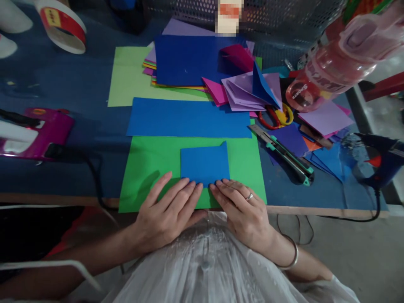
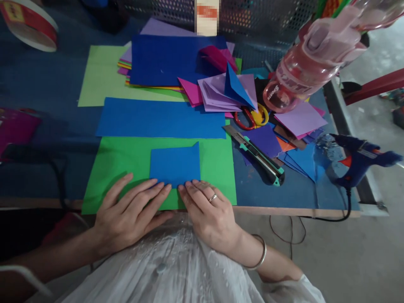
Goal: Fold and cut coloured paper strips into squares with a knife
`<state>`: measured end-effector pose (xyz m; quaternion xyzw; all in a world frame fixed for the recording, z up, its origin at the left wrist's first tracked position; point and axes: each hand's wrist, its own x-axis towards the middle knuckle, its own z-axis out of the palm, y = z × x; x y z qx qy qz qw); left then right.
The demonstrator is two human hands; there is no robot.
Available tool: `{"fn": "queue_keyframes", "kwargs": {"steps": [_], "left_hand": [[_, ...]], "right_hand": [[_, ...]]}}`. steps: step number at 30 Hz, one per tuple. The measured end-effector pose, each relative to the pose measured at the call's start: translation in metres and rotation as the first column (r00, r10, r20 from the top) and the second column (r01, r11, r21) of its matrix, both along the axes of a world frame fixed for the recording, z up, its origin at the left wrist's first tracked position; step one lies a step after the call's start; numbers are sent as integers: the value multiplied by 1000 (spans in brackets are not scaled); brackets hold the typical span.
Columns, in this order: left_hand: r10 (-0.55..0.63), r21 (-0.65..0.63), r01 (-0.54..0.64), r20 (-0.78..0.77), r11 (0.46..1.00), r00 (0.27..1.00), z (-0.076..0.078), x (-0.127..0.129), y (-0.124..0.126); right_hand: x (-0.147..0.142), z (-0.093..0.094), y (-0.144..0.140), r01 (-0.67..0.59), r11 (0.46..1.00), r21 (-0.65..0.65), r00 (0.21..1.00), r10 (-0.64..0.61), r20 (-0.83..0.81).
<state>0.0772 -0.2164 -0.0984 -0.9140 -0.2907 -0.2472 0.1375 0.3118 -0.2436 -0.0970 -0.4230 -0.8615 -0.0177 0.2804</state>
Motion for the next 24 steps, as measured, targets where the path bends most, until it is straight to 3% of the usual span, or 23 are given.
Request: {"fn": "queue_keyframes", "kwargs": {"steps": [11,17,21,24], "left_hand": [[20,11,-20,-29,1000,999,5,-24,-4],[6,12,-6,-5,1000,1000,5,-23,-4],[-50,12,50,17,999,999,5,-20,-1],[-27,-14,27,20,1000,999,3,-20,0]], "right_hand": [[-2,2,1,1,1000,6,1000,-1,-12],[-2,2,0,1,999,40,1000,-1,15],[-15,2,0,18,998,65,997,-23,73],[-31,1,5,-72,993,90,996,68,53]]}}
